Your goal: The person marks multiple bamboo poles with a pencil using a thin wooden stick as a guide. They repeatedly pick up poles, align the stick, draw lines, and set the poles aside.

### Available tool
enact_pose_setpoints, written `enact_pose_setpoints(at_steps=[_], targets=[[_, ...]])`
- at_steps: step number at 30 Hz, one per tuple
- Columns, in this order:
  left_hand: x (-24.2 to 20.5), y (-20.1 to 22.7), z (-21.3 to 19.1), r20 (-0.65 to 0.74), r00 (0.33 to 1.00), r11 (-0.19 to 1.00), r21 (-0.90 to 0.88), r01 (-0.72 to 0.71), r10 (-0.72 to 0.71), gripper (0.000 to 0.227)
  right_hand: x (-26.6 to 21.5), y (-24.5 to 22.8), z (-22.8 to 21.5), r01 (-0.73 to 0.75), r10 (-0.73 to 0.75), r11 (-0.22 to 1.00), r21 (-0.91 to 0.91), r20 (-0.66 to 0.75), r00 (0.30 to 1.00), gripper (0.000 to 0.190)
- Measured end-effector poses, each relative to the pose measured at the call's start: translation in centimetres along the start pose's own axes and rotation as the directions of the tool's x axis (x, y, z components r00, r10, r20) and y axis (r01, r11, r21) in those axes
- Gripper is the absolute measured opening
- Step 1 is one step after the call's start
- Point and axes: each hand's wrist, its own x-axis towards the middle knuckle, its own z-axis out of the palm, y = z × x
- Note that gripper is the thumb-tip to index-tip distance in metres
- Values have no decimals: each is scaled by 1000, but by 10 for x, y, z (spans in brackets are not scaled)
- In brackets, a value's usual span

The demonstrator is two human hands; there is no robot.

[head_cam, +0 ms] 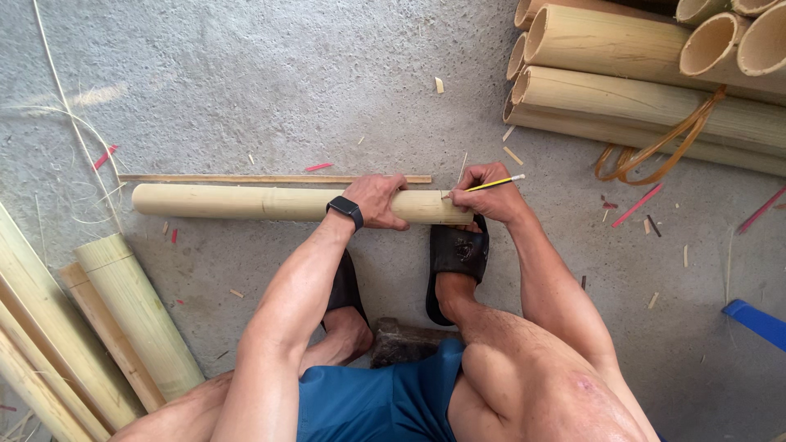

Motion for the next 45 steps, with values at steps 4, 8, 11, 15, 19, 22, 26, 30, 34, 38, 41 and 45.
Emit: enact_pose_setpoints(at_steps=[4,8,11,15,19,22,26,30,34,38,41,45], targets=[[-3,5,-8,37,998,999,-23,47,-46,72,-6,4,-1,0,0,1000,5,24,1000,11],[-1,2,-4,6,1000,1000,0,2,-2,71,-6,7,-1,-4,5,999,43,-13,1000,15],[2,-4,0,-133,985,993,-17,-114,111,77,-3,9,2,-13,14,999,29,-46,999,16],[2,-4,0,-91,993,996,-38,-78,74,72,-5,8,-1,-41,42,999,2,-14,999,16],[3,-3,-4,-32,999,999,-50,-1,0,72,-7,8,-3,-81,80,997,18,51,995,12],[8,-2,-7,29,998,998,-33,49,-48,75,-8,13,-2,-10,9,1000,12,74,997,13],[9,1,-11,58,996,997,-6,72,-72,78,-9,16,-1,46,-43,998,-41,71,997,15],[7,6,-13,131,986,994,61,92,-99,82,-12,8,-2,-60,60,998,1,21,998,11],[0,10,-4,99,994,968,243,-59,35,97,-17,8,-4,24,-12,985,173,-70,997,13],[-15,10,-2,-21,1000,918,396,-2,12,76,-14,10,-3,117,-82,940,322,-121,989,11],[-44,-11,-22,-134,970,926,296,234,-202,70,-7,13,0,195,-136,870,453,-160,978,13],[-114,-80,-51,-264,790,818,9,576,-554,65,-4,15,7,213,-143,842,496,-175,974,15]])
